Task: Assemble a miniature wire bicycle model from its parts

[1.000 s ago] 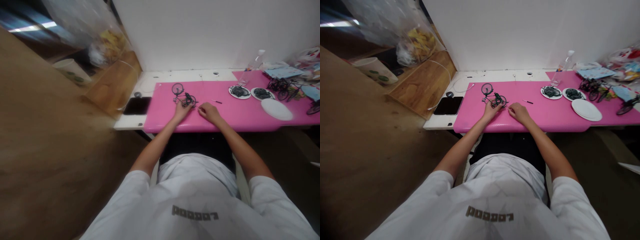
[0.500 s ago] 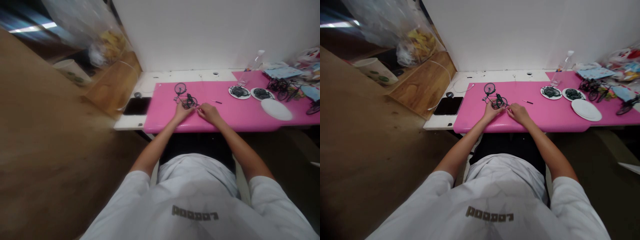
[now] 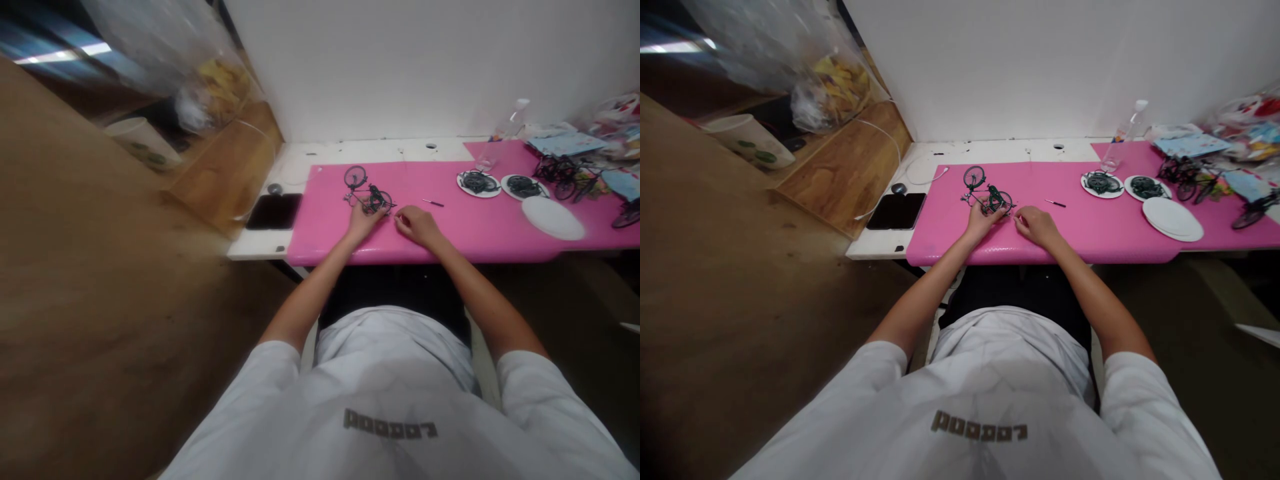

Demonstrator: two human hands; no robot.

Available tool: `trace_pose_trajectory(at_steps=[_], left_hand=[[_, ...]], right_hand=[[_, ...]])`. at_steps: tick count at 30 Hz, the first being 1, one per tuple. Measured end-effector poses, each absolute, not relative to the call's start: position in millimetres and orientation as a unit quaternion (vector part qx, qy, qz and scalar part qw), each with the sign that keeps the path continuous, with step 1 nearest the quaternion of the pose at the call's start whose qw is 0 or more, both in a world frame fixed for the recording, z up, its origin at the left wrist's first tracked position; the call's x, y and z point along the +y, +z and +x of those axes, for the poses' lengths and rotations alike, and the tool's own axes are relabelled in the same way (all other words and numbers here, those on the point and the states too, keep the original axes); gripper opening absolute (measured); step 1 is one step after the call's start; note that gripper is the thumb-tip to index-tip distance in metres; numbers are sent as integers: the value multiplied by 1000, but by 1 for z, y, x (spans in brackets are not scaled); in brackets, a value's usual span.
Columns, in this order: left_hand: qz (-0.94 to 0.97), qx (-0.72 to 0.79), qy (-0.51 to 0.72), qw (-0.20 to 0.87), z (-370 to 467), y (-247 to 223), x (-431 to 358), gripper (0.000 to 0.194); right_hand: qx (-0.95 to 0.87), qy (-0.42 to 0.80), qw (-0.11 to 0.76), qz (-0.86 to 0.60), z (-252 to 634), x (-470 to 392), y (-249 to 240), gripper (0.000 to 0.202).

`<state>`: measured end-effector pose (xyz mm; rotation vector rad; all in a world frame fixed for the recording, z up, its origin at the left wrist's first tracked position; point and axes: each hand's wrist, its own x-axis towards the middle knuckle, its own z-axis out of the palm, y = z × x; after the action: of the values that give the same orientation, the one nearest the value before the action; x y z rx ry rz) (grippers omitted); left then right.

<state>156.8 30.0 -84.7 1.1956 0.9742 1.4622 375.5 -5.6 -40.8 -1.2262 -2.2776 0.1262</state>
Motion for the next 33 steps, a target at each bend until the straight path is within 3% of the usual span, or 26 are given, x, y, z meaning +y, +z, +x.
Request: trace_pose_trajectory(at_steps=[33], left_hand=[[505, 409, 586, 485, 154, -74, 23, 64]], right_hand=[[-852, 65, 274, -442, 376, -5, -40, 26]])
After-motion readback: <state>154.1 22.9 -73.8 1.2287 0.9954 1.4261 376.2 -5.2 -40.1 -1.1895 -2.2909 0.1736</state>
